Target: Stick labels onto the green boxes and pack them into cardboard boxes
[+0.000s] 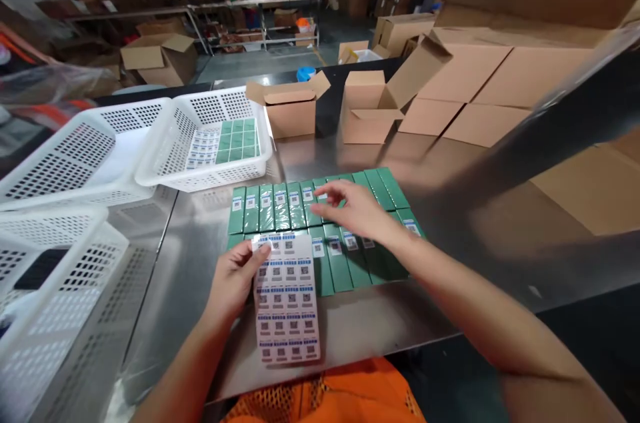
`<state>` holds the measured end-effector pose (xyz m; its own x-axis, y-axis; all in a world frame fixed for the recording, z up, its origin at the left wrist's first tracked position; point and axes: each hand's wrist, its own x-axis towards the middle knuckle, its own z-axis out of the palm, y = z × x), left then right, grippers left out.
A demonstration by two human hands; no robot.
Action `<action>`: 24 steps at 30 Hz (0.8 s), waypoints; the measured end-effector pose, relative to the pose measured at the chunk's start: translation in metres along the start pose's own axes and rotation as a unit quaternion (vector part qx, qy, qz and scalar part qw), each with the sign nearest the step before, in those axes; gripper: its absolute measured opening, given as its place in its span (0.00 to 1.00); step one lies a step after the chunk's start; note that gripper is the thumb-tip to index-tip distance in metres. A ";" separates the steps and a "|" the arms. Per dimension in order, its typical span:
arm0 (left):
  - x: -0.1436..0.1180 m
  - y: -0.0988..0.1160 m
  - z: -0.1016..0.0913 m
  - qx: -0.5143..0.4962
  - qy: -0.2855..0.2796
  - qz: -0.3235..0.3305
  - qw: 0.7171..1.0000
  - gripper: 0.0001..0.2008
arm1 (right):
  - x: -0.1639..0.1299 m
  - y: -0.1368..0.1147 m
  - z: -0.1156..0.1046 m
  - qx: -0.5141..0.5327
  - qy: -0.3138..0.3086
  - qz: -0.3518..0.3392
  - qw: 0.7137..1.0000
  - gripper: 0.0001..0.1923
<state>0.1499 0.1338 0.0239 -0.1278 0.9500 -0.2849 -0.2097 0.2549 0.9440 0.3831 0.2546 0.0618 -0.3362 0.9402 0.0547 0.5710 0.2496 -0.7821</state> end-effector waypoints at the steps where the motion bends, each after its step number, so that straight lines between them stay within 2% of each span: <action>1: 0.000 0.000 0.001 0.000 0.002 -0.003 1.000 0.23 | -0.011 -0.010 0.010 0.018 -0.035 -0.034 0.999 0.17; 3: 0.000 0.001 0.002 0.005 0.009 -0.006 1.000 0.24 | -0.029 -0.024 0.027 0.039 -0.073 -0.086 0.993 0.10; 5: 0.000 0.001 0.003 0.012 0.011 -0.004 1.000 0.24 | -0.040 -0.033 0.037 0.059 -0.076 -0.118 0.988 0.05; 7: 0.000 0.001 0.004 0.015 0.008 -0.002 1.000 0.24 | -0.042 -0.036 0.035 0.096 -0.071 -0.144 0.982 0.05; 9: -0.001 0.000 0.004 0.009 0.006 -0.008 1.000 0.24 | -0.037 -0.032 0.022 0.156 -0.056 -0.143 0.976 0.08; 12: -0.001 -0.002 0.004 -0.002 0.009 -0.021 1.000 0.24 | -0.016 -0.014 -0.012 0.230 0.028 -0.076 0.970 0.14; 14: -0.001 -0.004 0.003 0.004 0.008 -0.023 1.000 0.24 | 0.003 0.007 -0.037 0.229 0.088 -0.013 0.969 0.19; 15: -0.001 -0.005 0.002 0.010 0.005 -0.024 1.000 0.24 | 0.012 0.018 -0.048 0.218 0.096 0.029 0.971 0.19; 19: 0.000 -0.009 -0.001 0.037 0.000 -0.024 0.999 0.24 | 0.037 0.056 -0.071 0.164 0.035 0.180 0.969 0.16; 24: 0.002 -0.011 -0.003 0.071 -0.003 -0.001 0.997 0.23 | 0.045 0.073 -0.074 0.145 -0.022 0.237 0.960 0.26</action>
<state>0.1485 0.1325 0.0128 -0.1213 0.9507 -0.2855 -0.0706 0.2786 0.9578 0.4649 0.3325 0.0536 -0.1246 0.9202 -0.3710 0.4367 -0.2848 -0.8533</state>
